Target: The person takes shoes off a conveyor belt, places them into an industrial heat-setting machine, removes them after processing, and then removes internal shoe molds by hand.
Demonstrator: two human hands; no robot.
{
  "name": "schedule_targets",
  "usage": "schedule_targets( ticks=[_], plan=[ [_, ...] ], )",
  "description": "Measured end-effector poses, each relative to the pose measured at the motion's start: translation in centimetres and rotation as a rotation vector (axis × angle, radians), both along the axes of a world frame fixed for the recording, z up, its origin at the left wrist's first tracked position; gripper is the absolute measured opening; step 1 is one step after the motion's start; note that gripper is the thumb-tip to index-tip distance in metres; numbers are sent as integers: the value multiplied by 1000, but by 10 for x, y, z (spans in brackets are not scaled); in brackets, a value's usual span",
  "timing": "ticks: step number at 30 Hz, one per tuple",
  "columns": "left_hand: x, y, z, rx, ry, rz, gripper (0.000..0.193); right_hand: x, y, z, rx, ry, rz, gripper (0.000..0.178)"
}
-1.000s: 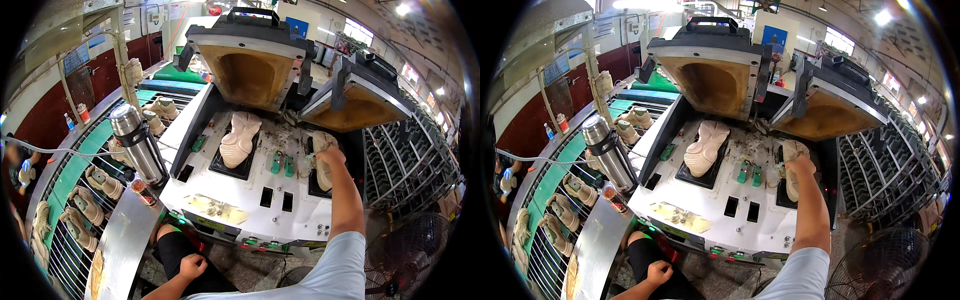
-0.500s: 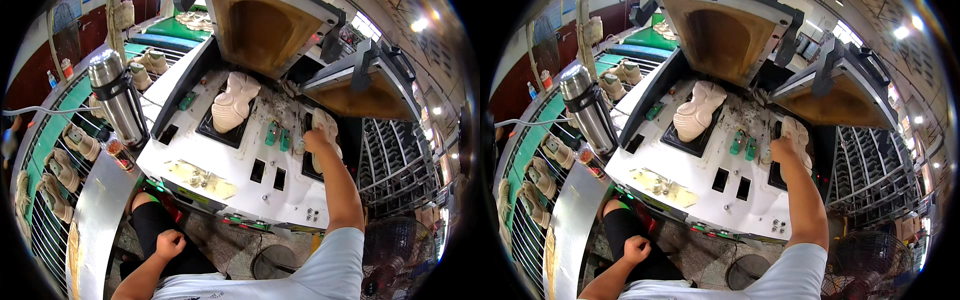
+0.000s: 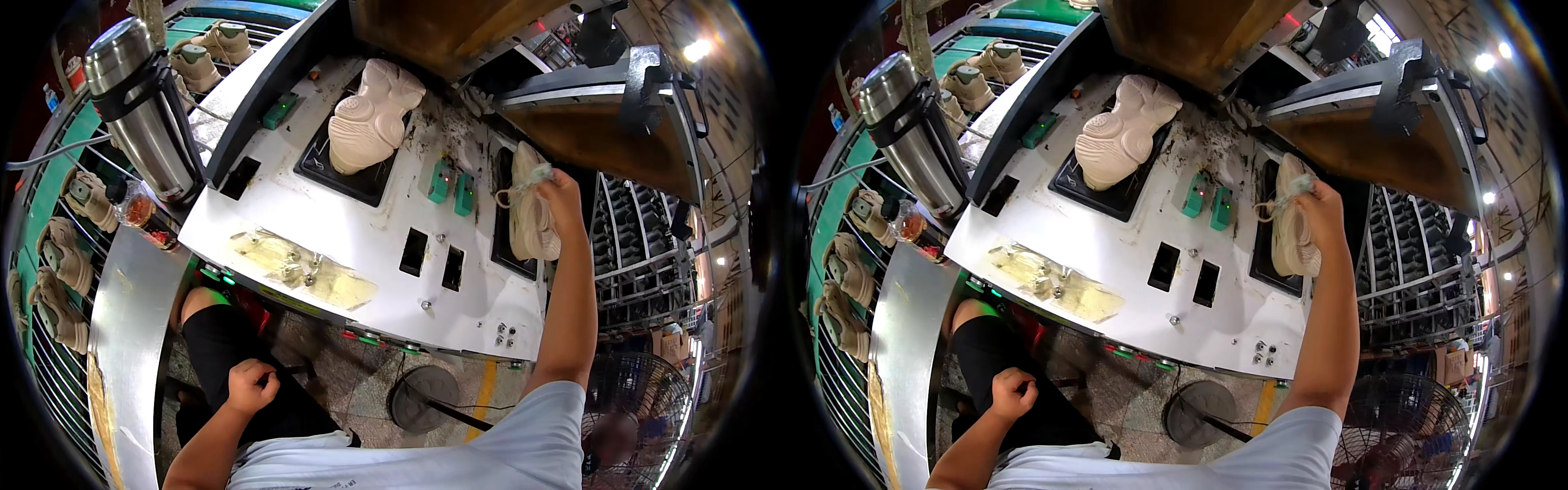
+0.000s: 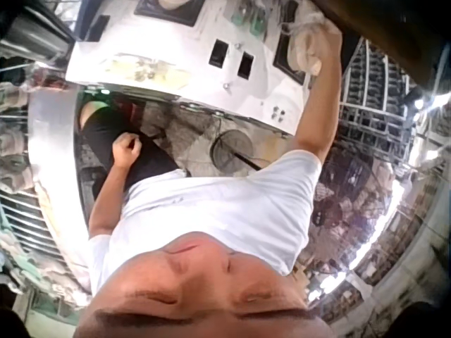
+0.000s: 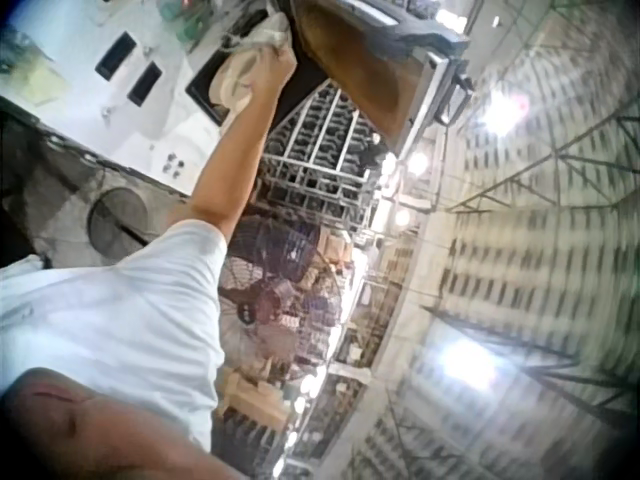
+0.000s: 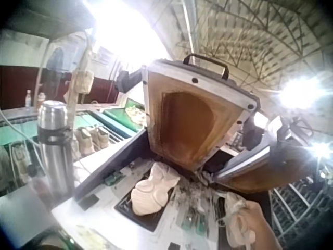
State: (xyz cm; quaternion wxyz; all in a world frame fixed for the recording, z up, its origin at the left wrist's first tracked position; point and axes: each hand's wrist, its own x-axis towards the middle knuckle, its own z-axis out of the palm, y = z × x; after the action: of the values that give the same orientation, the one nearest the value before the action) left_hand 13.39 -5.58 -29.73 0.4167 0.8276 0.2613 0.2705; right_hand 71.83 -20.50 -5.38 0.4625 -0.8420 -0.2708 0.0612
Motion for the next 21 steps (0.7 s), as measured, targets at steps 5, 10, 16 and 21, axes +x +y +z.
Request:
schedule_targets(
  ticks=[5, 10, 16, 21],
  plan=[
    [3, 2, 1, 34, -12, -1, 6, 17, -14, -12, 404, 189, -266, 14],
    [4, 2, 0, 34, 6, -6, 7, 21, -19, -26, 633, 173, -271, 13],
    [6, 3, 1, 44, 22, -18, 7, 24, -24, -28, 692, 207, -210, 9],
    [6, 2, 2, 35, 26, -14, 6, 24, -25, -26, 693, 206, -203, 8]
  ],
)
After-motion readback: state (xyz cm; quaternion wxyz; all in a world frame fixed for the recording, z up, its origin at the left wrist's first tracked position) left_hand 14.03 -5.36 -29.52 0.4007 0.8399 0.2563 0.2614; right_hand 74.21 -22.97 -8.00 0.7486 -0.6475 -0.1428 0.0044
